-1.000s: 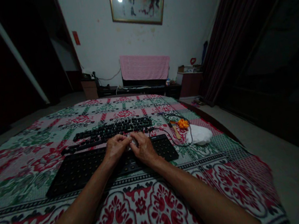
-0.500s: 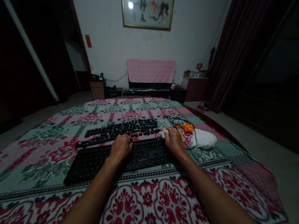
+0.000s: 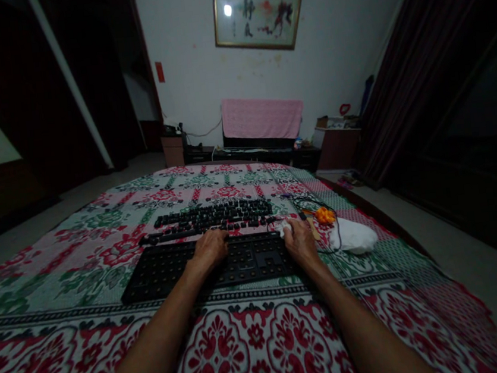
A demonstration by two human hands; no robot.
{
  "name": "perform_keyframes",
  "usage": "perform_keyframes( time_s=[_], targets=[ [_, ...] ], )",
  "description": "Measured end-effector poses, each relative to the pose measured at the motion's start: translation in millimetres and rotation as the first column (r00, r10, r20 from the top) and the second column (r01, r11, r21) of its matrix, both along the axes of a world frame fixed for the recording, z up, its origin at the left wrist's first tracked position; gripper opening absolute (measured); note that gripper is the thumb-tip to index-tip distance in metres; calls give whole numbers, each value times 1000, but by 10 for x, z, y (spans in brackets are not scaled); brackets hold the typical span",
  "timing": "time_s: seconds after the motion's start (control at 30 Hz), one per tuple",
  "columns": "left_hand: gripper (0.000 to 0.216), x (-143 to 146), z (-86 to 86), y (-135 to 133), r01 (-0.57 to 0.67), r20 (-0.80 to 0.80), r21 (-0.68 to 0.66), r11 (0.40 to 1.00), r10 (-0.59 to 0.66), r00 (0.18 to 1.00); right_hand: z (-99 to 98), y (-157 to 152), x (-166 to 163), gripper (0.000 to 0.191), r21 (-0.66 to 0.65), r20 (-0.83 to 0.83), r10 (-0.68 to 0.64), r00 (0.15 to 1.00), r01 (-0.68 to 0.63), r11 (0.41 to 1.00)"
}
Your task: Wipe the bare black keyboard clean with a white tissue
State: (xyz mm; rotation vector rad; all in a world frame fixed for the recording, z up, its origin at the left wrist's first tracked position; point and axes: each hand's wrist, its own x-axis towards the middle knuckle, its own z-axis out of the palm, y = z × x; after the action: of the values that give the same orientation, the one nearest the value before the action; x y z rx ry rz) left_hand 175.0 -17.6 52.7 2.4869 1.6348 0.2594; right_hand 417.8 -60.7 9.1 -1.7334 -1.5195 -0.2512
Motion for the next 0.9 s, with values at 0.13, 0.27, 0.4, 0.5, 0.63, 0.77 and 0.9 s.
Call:
perform_keyframes(
  time_s=[0.13,0.27,0.4,0.5,0.63,0.77,0.9],
  targets=[
    [34,-51,-18,2,-19,-12,38,999,19,1000,0,27,-63,32,-17,-4,16,1000,-17,1000],
    [35,-98,-60,37,-34,-2,57,998,34,999,1,41,-112,34,-54,-10,20,1000,-20,998],
    [33,-102,-93,69,-27,-6,70,997,28,1000,0,36,-137,32,-49,-3,25,1000,-25,998],
    [33,-100,-93,76,-13,-10,72,997,13,1000,13,24,-138,31,-50,8,20,1000,-19,999],
    [32,-94,-70,62,17,-14,61,998,-16,1000,32,4,-117,31,-73,21,12,1000,-11,997],
    [33,-76,-48,31,13,-16,45,999,-12,1000,28,-18,-94,31,-104,32,-17,999,20,994],
    [36,-60,-43,16,10,-27,58,998,-9,1000,24,-18,-66,31,-125,39,-41,998,46,991]
  ],
)
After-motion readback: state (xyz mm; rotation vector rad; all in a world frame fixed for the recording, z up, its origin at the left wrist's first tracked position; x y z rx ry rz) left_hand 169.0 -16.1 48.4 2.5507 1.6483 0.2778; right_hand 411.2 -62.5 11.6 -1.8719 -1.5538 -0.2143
